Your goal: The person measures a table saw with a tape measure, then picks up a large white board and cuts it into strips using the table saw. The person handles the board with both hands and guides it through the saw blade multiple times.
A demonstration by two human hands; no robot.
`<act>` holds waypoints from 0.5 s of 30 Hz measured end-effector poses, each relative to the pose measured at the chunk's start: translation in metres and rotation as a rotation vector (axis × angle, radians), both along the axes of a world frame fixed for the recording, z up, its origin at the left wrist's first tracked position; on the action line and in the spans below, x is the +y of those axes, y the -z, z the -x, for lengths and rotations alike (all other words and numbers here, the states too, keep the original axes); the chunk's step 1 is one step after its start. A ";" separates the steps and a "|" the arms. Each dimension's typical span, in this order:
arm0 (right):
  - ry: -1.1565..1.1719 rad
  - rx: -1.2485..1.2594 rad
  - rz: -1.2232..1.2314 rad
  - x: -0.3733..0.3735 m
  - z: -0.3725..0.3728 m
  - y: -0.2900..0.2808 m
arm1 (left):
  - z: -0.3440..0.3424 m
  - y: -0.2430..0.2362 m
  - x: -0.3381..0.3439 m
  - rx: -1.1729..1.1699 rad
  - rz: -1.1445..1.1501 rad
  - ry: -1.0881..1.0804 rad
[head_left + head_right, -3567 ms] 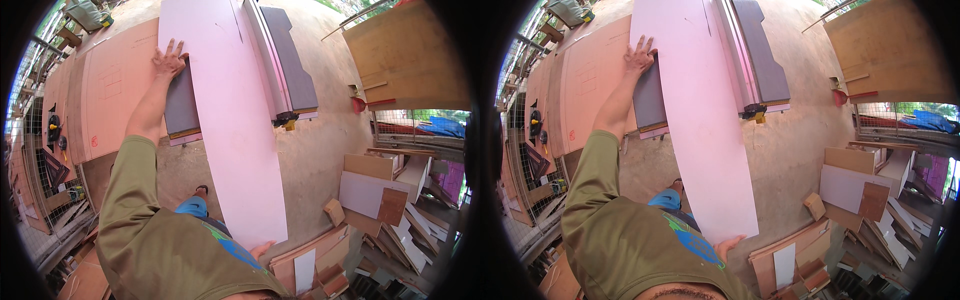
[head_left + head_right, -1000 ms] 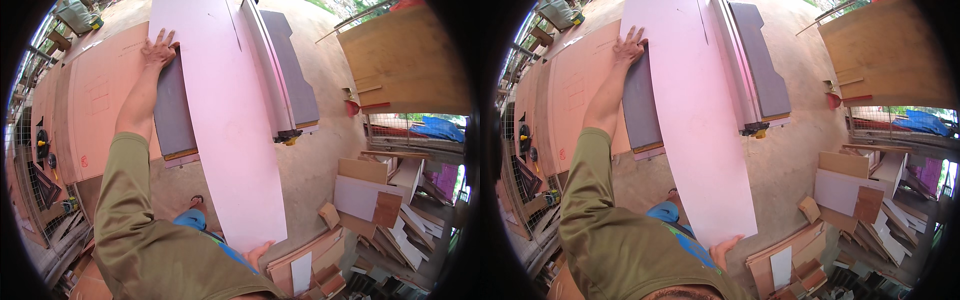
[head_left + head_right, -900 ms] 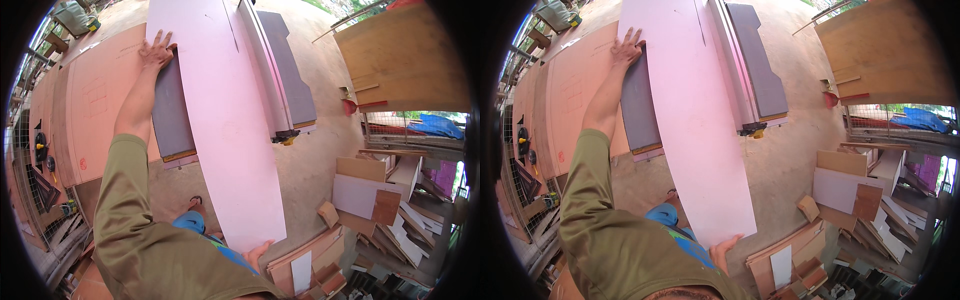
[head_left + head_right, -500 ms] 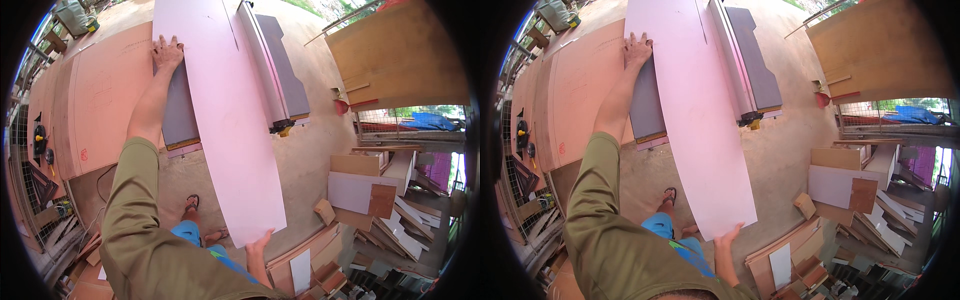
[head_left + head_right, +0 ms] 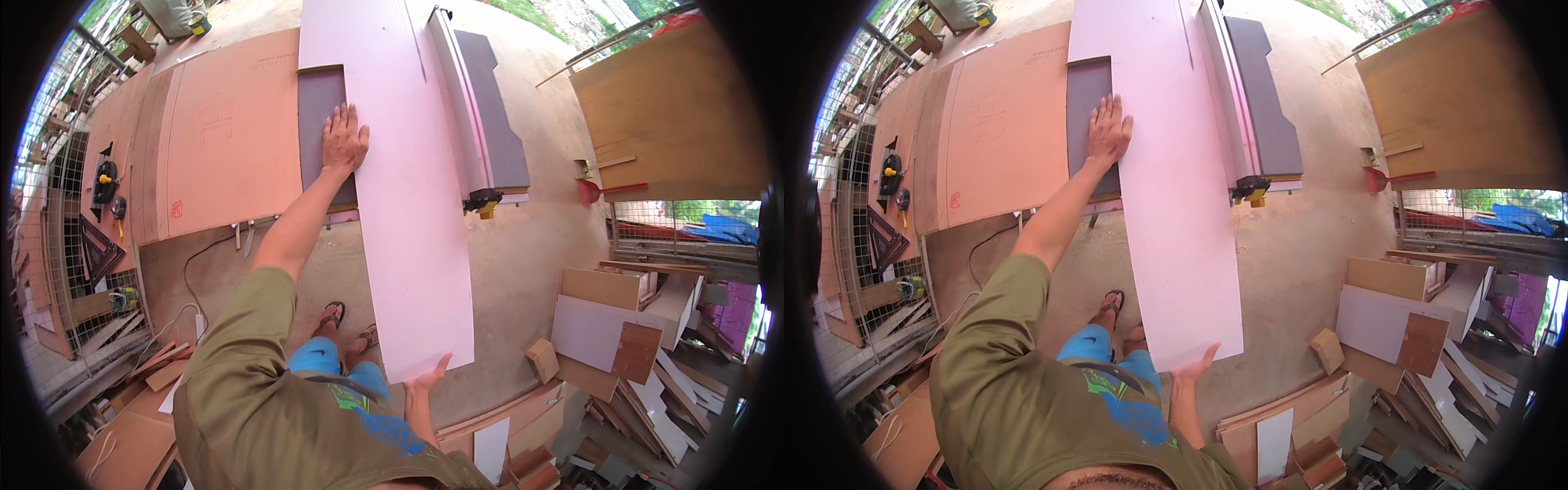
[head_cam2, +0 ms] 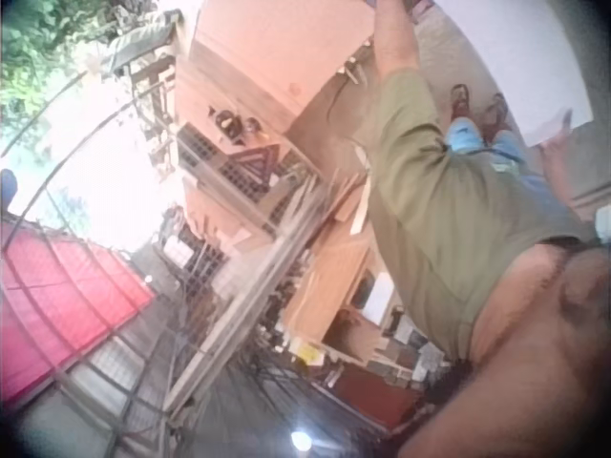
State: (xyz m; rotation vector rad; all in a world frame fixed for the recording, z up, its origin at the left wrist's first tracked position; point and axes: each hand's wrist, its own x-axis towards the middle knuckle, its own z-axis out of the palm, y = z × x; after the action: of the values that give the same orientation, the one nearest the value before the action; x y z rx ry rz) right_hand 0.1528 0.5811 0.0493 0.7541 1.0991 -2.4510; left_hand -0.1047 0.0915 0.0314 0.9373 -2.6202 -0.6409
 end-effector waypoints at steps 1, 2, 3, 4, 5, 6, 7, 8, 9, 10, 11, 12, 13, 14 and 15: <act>0.009 -0.006 0.028 0.000 -0.003 -0.002 | -0.001 0.000 -0.001 0.000 0.001 0.019; 0.010 -0.029 0.054 0.001 -0.002 -0.003 | -0.004 0.000 -0.005 -0.011 -0.005 0.049; 0.011 -0.050 0.080 0.001 -0.001 -0.004 | -0.009 0.000 -0.012 -0.010 0.031 0.089; 0.035 -0.083 0.095 0.002 -0.002 -0.005 | -0.012 0.000 -0.018 -0.020 0.055 0.150; 0.028 -0.077 0.086 0.003 -0.002 -0.007 | -0.015 0.001 -0.022 -0.053 0.074 0.198; 0.033 -0.079 0.077 0.001 -0.001 -0.007 | -0.017 0.001 -0.024 -0.073 0.095 0.214; 0.004 -0.027 0.116 0.000 0.000 -0.007 | -0.018 0.001 -0.026 -0.037 0.116 0.215; 0.042 -0.085 0.039 -0.002 0.001 -0.007 | -0.018 0.001 -0.024 -0.035 0.123 0.202; 0.044 -0.093 0.004 -0.003 0.003 -0.007 | -0.018 0.002 -0.021 -0.019 0.126 0.203; 0.057 -0.123 -0.045 -0.004 0.003 -0.009 | -0.021 0.001 -0.018 -0.041 0.119 0.181; 0.056 -0.136 -0.010 -0.006 0.002 -0.011 | -0.021 -0.001 -0.018 -0.037 0.119 0.185; 0.066 -0.146 0.014 -0.008 0.004 -0.012 | -0.015 -0.002 -0.018 -0.025 0.116 0.185; 0.075 -0.140 0.034 -0.009 0.006 -0.014 | -0.012 -0.004 -0.018 -0.034 0.119 0.183; 0.081 -0.166 0.032 -0.010 0.008 -0.016 | -0.013 -0.005 -0.017 -0.052 0.113 0.173; 0.085 -0.179 0.032 -0.011 0.009 -0.018 | -0.013 -0.007 -0.017 -0.067 0.113 0.160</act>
State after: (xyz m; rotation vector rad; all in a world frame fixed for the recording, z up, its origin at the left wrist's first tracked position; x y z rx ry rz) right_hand 0.1442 0.5700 0.0669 1.0072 0.9774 -2.4083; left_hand -0.0915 0.0743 0.0379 0.7343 -2.7782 -0.4997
